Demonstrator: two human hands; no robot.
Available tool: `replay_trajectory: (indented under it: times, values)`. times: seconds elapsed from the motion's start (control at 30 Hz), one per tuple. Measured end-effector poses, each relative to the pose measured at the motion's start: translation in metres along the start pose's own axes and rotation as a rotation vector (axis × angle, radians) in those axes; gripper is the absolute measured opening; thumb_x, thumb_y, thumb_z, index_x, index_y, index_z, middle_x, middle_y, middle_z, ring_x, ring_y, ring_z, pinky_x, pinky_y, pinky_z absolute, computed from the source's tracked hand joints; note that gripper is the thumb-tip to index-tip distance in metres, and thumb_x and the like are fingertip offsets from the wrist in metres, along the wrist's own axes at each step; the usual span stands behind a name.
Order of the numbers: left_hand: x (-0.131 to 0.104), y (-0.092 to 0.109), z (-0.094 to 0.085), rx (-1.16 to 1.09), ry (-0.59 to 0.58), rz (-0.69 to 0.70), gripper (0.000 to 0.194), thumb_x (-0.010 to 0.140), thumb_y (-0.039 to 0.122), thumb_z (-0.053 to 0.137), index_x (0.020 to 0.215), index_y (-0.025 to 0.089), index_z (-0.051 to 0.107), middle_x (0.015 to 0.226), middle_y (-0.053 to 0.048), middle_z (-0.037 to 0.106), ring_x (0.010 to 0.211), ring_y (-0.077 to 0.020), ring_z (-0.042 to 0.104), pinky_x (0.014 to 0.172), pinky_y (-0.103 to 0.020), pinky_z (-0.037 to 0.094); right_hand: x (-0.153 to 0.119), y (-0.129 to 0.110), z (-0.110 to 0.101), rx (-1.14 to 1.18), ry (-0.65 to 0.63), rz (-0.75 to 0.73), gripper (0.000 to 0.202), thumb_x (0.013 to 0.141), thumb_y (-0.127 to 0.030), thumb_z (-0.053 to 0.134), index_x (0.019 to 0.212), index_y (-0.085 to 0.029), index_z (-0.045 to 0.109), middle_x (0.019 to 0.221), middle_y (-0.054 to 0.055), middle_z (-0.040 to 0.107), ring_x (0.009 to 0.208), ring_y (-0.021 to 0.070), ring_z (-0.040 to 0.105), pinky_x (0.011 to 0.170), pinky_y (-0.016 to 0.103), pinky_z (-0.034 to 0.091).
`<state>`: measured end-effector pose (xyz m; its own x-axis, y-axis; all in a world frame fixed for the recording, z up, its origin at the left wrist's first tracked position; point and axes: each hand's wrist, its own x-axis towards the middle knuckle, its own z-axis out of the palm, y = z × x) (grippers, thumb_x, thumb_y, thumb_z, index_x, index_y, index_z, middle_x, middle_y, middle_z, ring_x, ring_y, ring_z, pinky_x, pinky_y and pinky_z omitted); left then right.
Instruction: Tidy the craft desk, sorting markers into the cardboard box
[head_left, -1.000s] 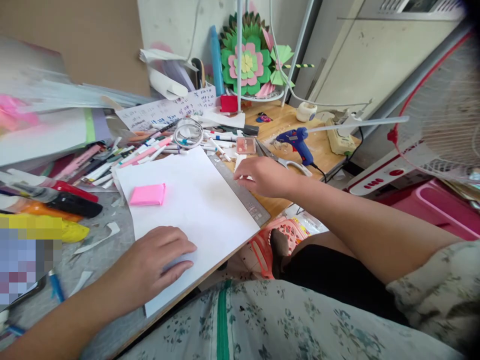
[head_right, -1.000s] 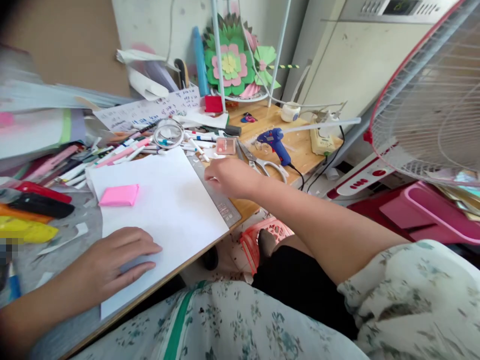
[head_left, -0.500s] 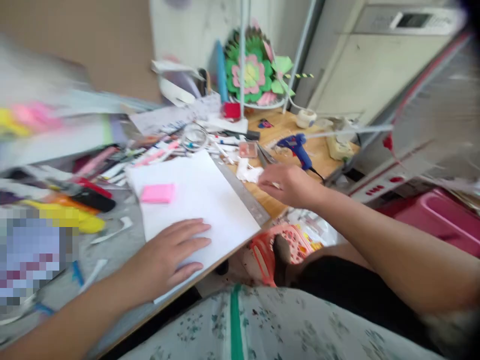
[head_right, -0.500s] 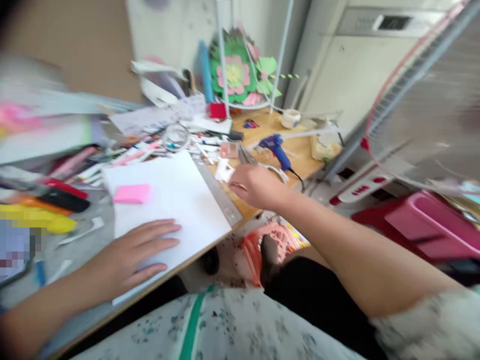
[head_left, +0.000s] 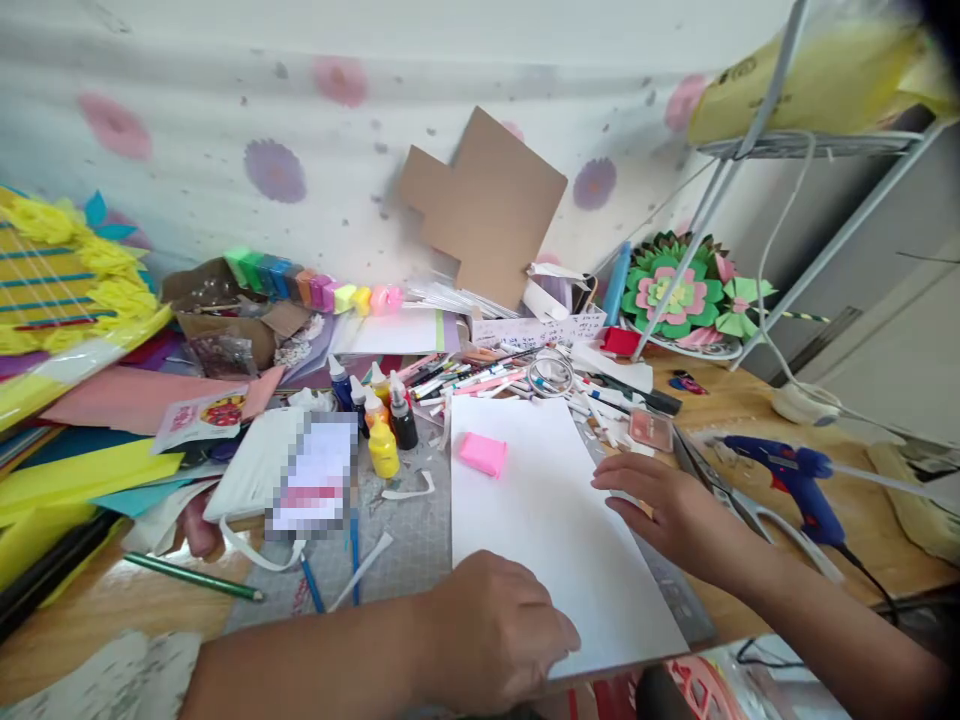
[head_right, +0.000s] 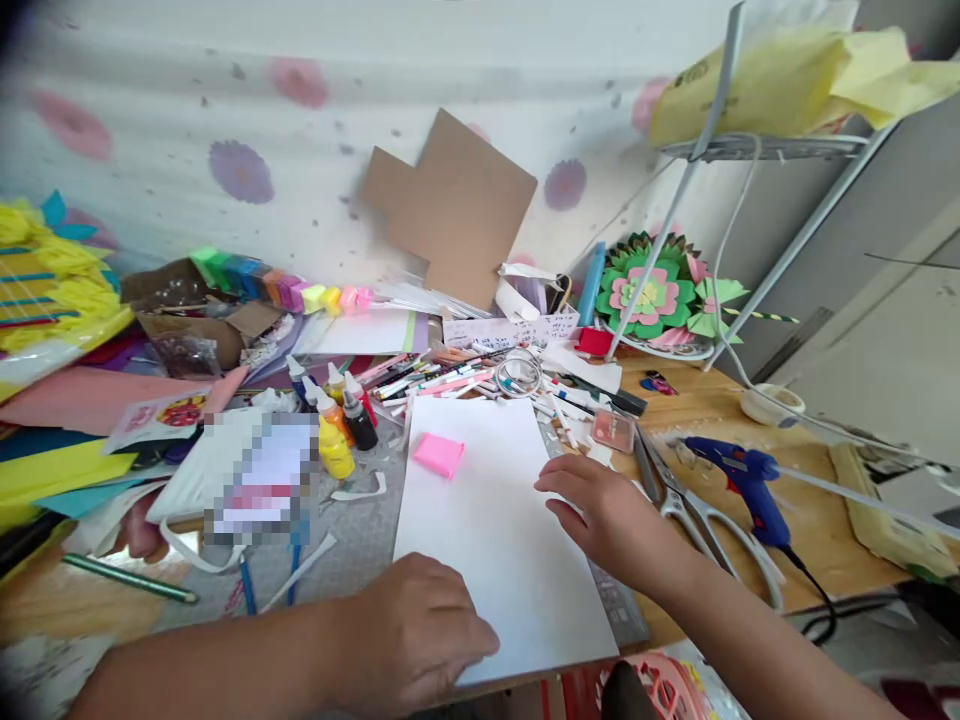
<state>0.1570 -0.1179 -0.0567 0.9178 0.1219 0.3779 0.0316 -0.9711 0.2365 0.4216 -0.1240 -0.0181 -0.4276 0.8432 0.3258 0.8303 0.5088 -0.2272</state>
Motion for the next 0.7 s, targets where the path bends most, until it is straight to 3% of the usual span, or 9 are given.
replay_trajectory:
  times: [0.17,0.27,0.37,0.47,0.57,0.7]
  values:
    - [-0.004,-0.007,0.014,0.016,0.082,0.035,0.017,0.088,0.034,0.053,0.083,0.021,0.062,0.065,0.003,0.063,0.056,-0.0106,0.054,0.052,-0.024,0.041,0.082,0.003,0.019,-0.067,-0.152,-0.047,0.023,0.087,-0.025,0.053,0.105,-0.02,0.066,0.113,0.011,0.066,0.105,0.0247,0.062,0.089,0.042,0.052]
    - [-0.008,-0.012,0.021,0.039,0.07,0.031,0.012,0.086,0.031,0.056,0.082,0.022,0.062,0.065,0.003,0.062,0.059,-0.0114,0.054,0.05,-0.026,0.039,0.128,0.01,0.042,-0.118,-0.216,-0.053,0.026,0.087,-0.026,0.055,0.108,-0.018,0.067,0.118,0.013,0.065,0.109,0.0265,0.06,0.092,0.044,0.05]
    - [-0.014,-0.016,0.028,0.053,0.047,0.008,0.006,0.085,0.028,0.057,0.085,0.023,0.06,0.068,0.004,0.063,0.064,-0.0124,0.056,0.049,-0.027,0.039,0.155,0.011,0.058,-0.132,-0.204,-0.035,0.027,0.087,-0.027,0.054,0.109,-0.016,0.066,0.118,0.014,0.064,0.109,0.0266,0.06,0.091,0.043,0.05]
    - [-0.019,-0.019,0.035,0.015,0.035,0.013,0.018,0.084,0.027,0.058,0.102,0.025,0.057,0.074,0.004,0.066,0.07,-0.0121,0.059,0.049,-0.026,0.04,0.158,0.0,0.06,-0.144,-0.159,-0.044,0.026,0.089,-0.025,0.05,0.108,-0.017,0.066,0.117,0.012,0.065,0.107,0.0264,0.06,0.089,0.043,0.051]
    - [-0.019,-0.018,0.033,-0.016,-0.026,0.021,0.031,0.086,0.029,0.056,0.117,0.027,0.052,0.07,0.001,0.065,0.07,-0.013,0.062,0.048,-0.025,0.041,0.141,-0.015,0.053,-0.154,-0.124,-0.126,0.025,0.09,-0.025,0.048,0.106,-0.019,0.066,0.115,0.012,0.065,0.102,0.0261,0.062,0.084,0.042,0.053]
    - [-0.012,-0.007,0.002,0.056,0.028,0.001,0.022,0.093,0.03,0.044,0.11,0.027,0.057,0.072,-0.001,0.065,0.071,-0.0128,0.063,0.055,-0.026,0.044,0.101,-0.021,0.044,-0.141,-0.068,-0.185,0.025,0.09,-0.029,0.047,0.107,-0.025,0.065,0.113,0.009,0.065,0.1,0.0256,0.063,0.081,0.041,0.055]
